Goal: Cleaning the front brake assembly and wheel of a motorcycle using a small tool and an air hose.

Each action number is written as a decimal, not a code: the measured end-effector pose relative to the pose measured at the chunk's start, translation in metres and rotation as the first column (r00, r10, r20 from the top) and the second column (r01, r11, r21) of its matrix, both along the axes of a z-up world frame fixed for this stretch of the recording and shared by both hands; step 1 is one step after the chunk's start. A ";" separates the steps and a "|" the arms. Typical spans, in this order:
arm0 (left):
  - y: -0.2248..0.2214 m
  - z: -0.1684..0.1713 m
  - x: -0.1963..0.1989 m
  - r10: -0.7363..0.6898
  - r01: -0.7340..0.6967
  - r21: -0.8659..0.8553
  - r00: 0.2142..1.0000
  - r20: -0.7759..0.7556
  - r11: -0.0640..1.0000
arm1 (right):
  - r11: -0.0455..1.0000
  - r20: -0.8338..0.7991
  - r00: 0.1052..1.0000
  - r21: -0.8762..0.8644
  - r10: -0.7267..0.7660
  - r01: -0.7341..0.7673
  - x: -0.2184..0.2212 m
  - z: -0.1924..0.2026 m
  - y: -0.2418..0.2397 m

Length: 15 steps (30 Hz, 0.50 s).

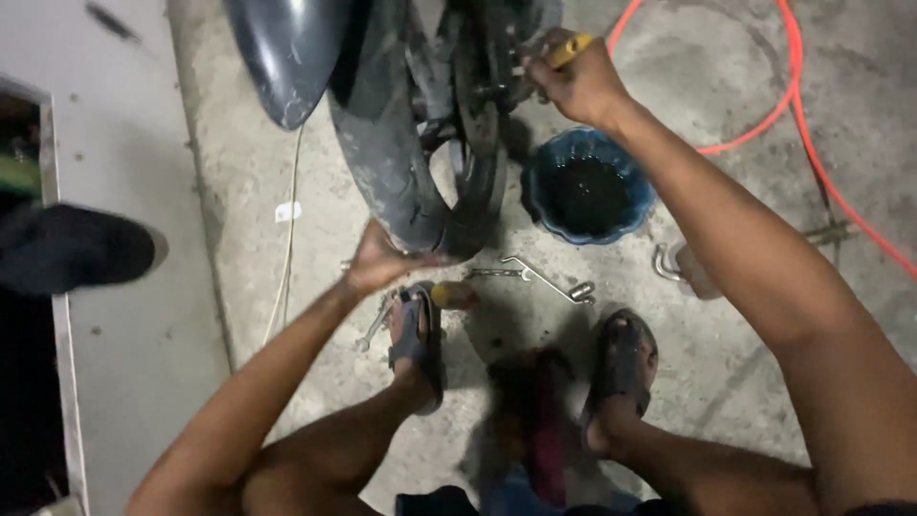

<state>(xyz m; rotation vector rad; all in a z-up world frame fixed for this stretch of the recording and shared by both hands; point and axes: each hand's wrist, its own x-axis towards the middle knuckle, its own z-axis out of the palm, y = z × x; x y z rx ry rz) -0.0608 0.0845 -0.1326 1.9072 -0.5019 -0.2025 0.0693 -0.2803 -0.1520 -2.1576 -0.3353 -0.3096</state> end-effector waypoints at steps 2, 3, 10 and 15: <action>0.012 0.017 0.008 0.269 -0.270 0.011 0.951 -0.152 0.963 | 0.972 0.018 0.996 0.215 0.089 -0.091 -0.003 -0.005 0.003; 0.004 0.047 0.009 0.286 -0.288 0.009 0.946 -0.154 0.957 | 0.971 0.016 0.994 0.212 0.108 -0.109 -0.001 -0.001 0.005; -0.046 0.113 0.034 0.341 -0.315 -0.220 0.935 0.095 0.923 | 0.565 0.024 1.000 0.824 0.017 -0.029 0.048 -0.055 0.013; -0.063 0.099 0.005 0.542 -0.566 0.005 0.791 0.286 0.824 | 0.998 0.352 0.936 0.062 -0.027 0.006 0.001 0.001 0.051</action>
